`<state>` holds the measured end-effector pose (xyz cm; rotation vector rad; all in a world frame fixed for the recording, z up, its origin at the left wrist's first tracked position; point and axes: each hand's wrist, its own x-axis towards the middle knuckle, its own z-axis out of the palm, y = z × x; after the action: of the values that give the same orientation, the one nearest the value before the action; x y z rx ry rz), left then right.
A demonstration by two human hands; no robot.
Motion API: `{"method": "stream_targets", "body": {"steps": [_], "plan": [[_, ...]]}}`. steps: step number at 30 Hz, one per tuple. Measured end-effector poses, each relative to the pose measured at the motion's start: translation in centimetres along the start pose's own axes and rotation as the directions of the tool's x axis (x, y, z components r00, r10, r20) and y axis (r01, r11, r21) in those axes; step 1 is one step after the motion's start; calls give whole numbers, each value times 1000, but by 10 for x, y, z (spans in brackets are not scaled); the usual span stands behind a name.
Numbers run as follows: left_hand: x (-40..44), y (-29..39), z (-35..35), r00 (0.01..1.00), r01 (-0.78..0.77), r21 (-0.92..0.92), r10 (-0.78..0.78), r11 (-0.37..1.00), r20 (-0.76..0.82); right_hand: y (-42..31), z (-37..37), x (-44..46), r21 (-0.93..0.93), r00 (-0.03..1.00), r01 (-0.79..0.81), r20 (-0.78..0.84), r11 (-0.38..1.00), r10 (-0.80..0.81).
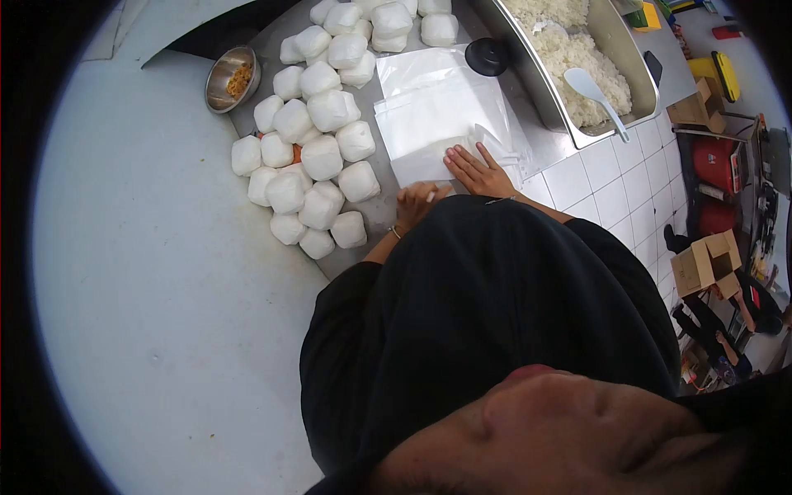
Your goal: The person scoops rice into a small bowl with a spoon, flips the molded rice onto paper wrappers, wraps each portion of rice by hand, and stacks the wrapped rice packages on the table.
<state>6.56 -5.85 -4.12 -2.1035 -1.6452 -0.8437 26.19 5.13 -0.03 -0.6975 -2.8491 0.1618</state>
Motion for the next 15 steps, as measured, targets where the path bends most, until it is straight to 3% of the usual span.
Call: {"method": "stream_targets", "body": {"steps": [3, 5, 6, 8, 11, 12, 13, 15], "plan": [[35, 17, -24, 992, -3, -41, -2, 999, -126, -3, 0, 0, -16, 1000, -2, 9, 1000, 2], [54, 19, -25, 985, -24, 98, 6, 995, 174, 0, 1, -2, -46, 1000, 23, 8, 999, -22], [59, 18, -24, 948, -50, 164, -5, 985, 318, 4, -4, 0, 68, 999, 31, -23, 997, -29], [44, 17, -17, 940, -53, 132, 6, 990, 340, 18, -15, 3, 284, 995, 60, -88, 957, -36], [38, 16, -13, 926, -27, 58, 3, 998, 378, 33, -31, 0, 482, 902, -255, -193, 838, 385], [38, 15, -14, 921, -12, 31, -1, 999, 391, 36, -40, 15, 455, 740, -394, -358, 799, 569], [37, 15, -14, 920, -12, 25, 1, 1000, 392, 49, -43, 23, 533, 674, -568, -135, 627, 726], [37, 15, -11, 920, -18, 8, 13, 1000, 392, 82, -43, 35, 510, 396, -838, 328, 192, 857]]}}
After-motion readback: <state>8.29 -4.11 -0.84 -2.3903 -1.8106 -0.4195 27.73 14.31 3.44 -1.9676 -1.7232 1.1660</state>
